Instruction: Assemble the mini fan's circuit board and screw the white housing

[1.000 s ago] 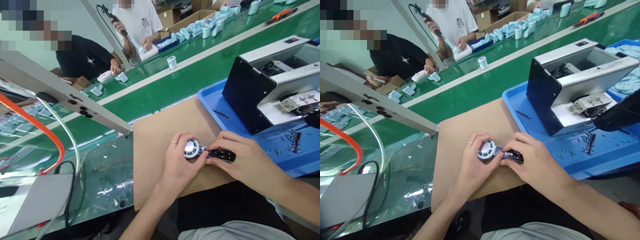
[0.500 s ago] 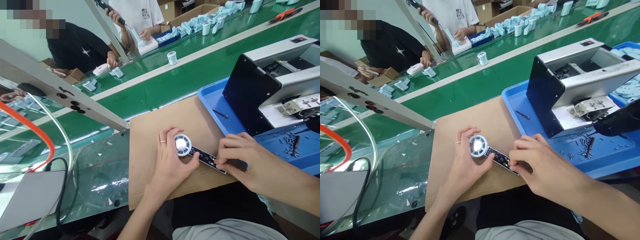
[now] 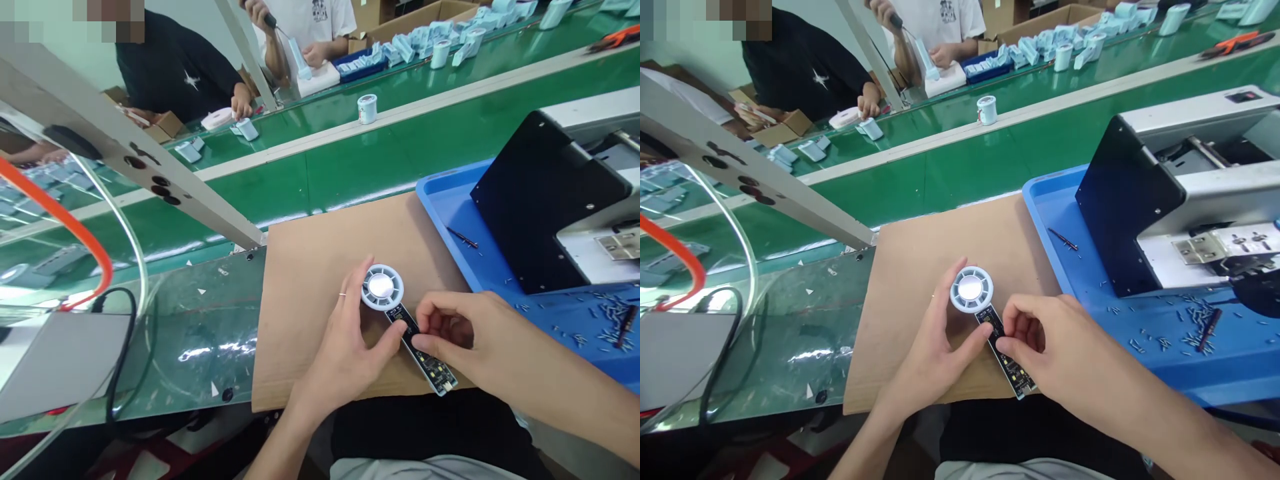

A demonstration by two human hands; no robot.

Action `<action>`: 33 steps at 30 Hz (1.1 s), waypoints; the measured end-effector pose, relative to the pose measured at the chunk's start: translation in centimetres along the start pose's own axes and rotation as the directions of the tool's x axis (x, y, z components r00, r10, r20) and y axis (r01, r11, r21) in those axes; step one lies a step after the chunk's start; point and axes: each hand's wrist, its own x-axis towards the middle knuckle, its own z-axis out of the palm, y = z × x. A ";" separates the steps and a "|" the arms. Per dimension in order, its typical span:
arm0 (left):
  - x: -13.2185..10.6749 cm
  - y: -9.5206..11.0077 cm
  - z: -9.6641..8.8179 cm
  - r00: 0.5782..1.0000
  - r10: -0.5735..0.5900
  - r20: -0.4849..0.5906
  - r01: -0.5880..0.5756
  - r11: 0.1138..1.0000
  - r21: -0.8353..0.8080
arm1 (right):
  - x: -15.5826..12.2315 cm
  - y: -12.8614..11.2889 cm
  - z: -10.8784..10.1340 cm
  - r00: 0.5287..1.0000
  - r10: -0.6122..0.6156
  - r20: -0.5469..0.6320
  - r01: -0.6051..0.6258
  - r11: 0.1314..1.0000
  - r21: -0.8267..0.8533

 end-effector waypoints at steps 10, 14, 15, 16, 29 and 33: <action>-0.6 -0.1 -0.2 0.998 0.009 0.056 -0.003 0.995 -0.097 | -0.1 0.7 -0.6 0.991 0.025 0.134 -0.024 1.000 -0.010; -0.6 -0.2 -0.3 0.998 0.015 0.062 -0.008 0.994 -0.111 | -0.1 1.5 0.7 0.996 0.060 0.064 -0.067 0.991 0.119; -0.6 -0.2 -0.3 0.998 0.020 0.061 -0.013 0.994 -0.112 | -0.2 1.7 1.1 0.997 0.063 0.036 -0.067 0.987 0.143; -0.6 -0.2 -0.3 0.998 0.025 0.059 -0.018 0.994 -0.111 | -0.3 1.8 1.4 0.998 0.064 0.014 -0.066 0.984 0.168; -0.8 -0.3 -0.3 0.999 -0.007 0.041 0.012 0.994 -0.104 | -0.8 2.3 3.1 0.996 0.085 -0.039 -0.070 0.954 0.293; -0.8 -0.2 -0.3 0.999 -0.018 0.044 0.022 0.995 -0.101 | -0.9 1.4 3.5 0.993 0.070 -0.090 -0.040 0.955 0.294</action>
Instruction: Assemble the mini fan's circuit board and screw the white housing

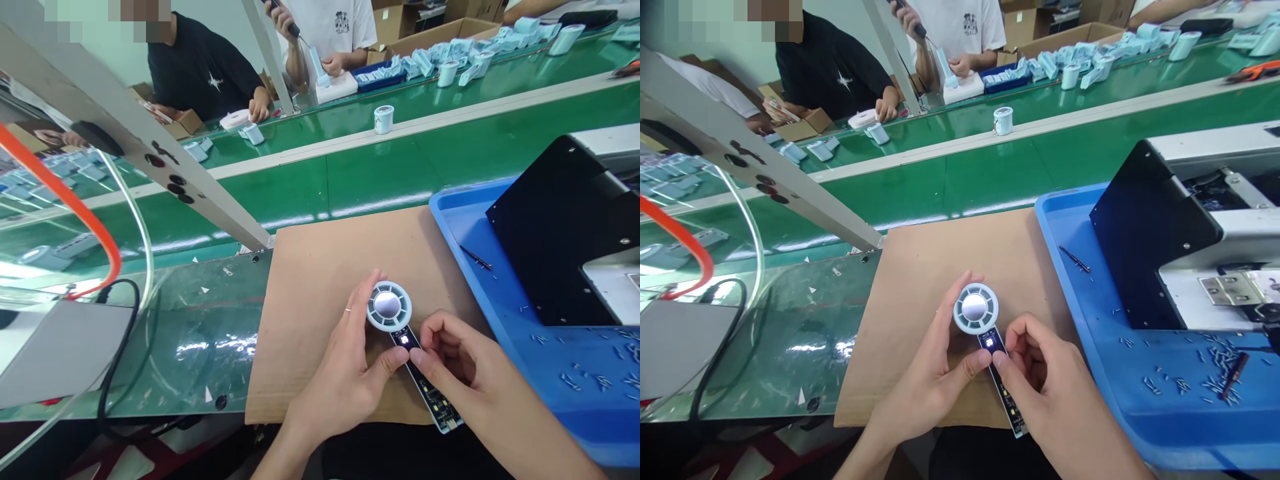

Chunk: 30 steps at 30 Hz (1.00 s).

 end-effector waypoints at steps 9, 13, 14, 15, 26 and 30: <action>0.0 0.0 0.0 1.000 -0.011 -0.013 0.011 1.000 -0.020 | 0.2 1.7 -0.4 1.000 -0.005 0.030 0.005 1.000 0.008; 0.0 0.1 0.0 1.000 -0.020 -0.005 0.020 0.999 -0.032 | 0.4 1.9 -0.3 0.998 -0.001 0.066 -0.001 1.000 0.021; 0.0 0.1 0.0 1.000 -0.021 -0.004 0.021 0.999 -0.033 | 0.4 1.9 -0.3 0.998 -0.006 0.063 0.004 1.000 0.018; 0.0 0.1 0.0 1.000 -0.022 -0.005 0.022 0.999 -0.034 | 0.4 1.8 -0.3 0.998 -0.010 0.060 0.009 1.000 0.015; 0.1 0.2 0.0 1.000 -0.010 -0.017 0.009 0.999 -0.044 | 0.6 2.1 -0.4 0.998 -0.029 0.050 0.029 1.000 0.004; 0.1 0.1 0.0 1.000 -0.012 -0.017 0.011 0.999 -0.034 | 0.6 1.9 -0.2 0.998 -0.048 0.048 0.048 0.999 0.002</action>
